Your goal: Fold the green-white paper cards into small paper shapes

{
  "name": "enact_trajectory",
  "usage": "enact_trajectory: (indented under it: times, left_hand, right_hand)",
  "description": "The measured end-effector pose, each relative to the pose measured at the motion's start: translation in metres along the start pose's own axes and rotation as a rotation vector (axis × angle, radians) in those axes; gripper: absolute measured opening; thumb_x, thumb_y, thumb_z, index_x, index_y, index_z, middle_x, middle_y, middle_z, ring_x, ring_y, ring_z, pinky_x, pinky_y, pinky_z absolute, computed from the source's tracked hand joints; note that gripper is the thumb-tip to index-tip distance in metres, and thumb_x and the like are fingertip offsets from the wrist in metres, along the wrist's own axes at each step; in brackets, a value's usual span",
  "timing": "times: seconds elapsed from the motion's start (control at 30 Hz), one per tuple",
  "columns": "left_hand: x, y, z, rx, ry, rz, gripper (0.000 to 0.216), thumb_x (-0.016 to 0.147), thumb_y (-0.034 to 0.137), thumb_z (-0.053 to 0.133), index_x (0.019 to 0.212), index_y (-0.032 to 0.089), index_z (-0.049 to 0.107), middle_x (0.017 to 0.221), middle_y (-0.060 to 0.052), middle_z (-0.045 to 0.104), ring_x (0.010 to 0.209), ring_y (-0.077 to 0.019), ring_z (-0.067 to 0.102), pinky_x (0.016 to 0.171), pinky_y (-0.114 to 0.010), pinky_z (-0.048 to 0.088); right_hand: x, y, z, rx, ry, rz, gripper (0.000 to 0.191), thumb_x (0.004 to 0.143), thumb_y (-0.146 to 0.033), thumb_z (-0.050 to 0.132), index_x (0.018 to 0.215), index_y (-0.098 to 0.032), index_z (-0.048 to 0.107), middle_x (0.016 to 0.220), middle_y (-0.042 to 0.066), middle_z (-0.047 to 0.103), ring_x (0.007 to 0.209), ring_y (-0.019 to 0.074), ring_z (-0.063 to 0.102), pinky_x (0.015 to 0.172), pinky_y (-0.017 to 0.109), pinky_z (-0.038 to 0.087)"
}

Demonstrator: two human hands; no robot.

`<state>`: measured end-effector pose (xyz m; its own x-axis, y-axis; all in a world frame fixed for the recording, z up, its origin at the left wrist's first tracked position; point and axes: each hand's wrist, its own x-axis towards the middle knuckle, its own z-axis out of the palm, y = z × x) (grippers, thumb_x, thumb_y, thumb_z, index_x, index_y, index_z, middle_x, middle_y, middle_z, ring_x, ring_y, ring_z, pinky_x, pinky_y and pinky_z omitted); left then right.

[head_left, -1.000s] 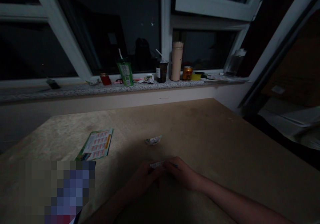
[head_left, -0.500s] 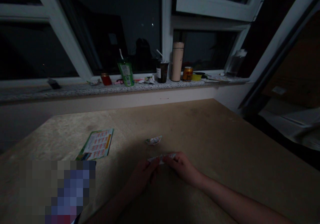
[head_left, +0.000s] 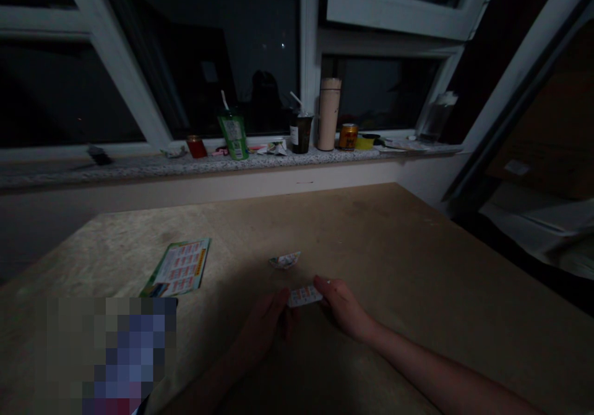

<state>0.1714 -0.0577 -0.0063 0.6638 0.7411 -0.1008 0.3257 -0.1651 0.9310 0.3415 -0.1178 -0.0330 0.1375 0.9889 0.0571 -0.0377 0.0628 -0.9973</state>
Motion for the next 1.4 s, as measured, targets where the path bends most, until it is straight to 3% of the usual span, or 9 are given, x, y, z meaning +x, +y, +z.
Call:
enact_trajectory:
  times: [0.17, 0.3, 0.63, 0.97, 1.23, 1.4]
  left_hand:
    - [0.002, 0.006, -0.002, 0.005, -0.047, -0.009, 0.060, 0.080, 0.068, 0.037, 0.049, 0.020, 0.056, 0.052, -0.002, 0.058, 0.059, -0.0194, 0.055, 0.063, -0.027, 0.042]
    - [0.003, 0.010, -0.002, 0.015, -0.077, -0.045, 0.049, 0.077, 0.059, 0.048, 0.048, 0.020, 0.057, 0.048, 0.001, 0.053, 0.052, -0.0175, 0.052, 0.058, -0.026, 0.040]
    - [0.001, 0.009, -0.006, 0.005, -0.067, -0.042, 0.039, 0.077, 0.052, 0.049, 0.056, 0.020, 0.059, 0.057, 0.000, 0.061, 0.062, -0.0195, 0.058, 0.063, -0.027, 0.042]
    - [0.003, 0.005, -0.006, 0.060, -0.139, 0.054, 0.045, 0.083, 0.050, 0.047, 0.057, 0.019, 0.067, 0.057, 0.000, 0.062, 0.061, -0.0194, 0.058, 0.065, -0.027, 0.041]
    - [0.002, 0.003, -0.007, 0.079, -0.169, 0.078, 0.039, 0.083, 0.049, 0.048, 0.067, 0.020, 0.068, 0.064, 0.001, 0.064, 0.069, -0.0197, 0.059, 0.068, -0.026, 0.041]
    - [0.002, 0.001, -0.007, 0.088, -0.165, 0.061, 0.040, 0.080, 0.053, 0.049, 0.070, 0.018, 0.067, 0.068, -0.001, 0.063, 0.073, -0.0211, 0.058, 0.068, -0.027, 0.041]
  right_hand:
    - [-0.002, -0.009, 0.001, -0.083, -0.049, -0.040, 0.059, 0.086, -0.066, 0.038, 0.055, -0.017, 0.048, 0.053, -0.003, 0.039, 0.050, 0.0096, 0.034, 0.052, 0.023, 0.031]
    - [-0.002, -0.009, 0.001, -0.079, -0.053, -0.058, 0.060, 0.085, -0.067, 0.039, 0.051, -0.017, 0.046, 0.049, -0.005, 0.032, 0.047, 0.0086, 0.029, 0.048, 0.023, 0.029]
    - [-0.003, -0.004, 0.003, -0.057, -0.083, -0.096, 0.060, 0.087, -0.067, 0.036, 0.054, -0.018, 0.046, 0.050, -0.005, 0.030, 0.047, 0.0086, 0.026, 0.047, 0.023, 0.028]
    - [-0.006, -0.003, 0.004, -0.255, -0.118, -0.142, 0.062, 0.091, -0.063, 0.031, 0.054, -0.016, 0.047, 0.053, -0.004, 0.035, 0.049, 0.0086, 0.030, 0.048, 0.023, 0.027]
    - [-0.006, -0.011, 0.005, -0.132, -0.328, -0.115, 0.047, 0.089, -0.055, 0.047, 0.067, -0.015, 0.061, 0.061, -0.001, 0.051, 0.057, 0.0108, 0.044, 0.052, 0.021, 0.035]
    - [-0.008, -0.011, 0.007, -0.106, -0.327, -0.127, 0.046, 0.090, -0.052, 0.046, 0.066, -0.015, 0.058, 0.062, -0.001, 0.051, 0.059, 0.0111, 0.045, 0.055, 0.022, 0.036]
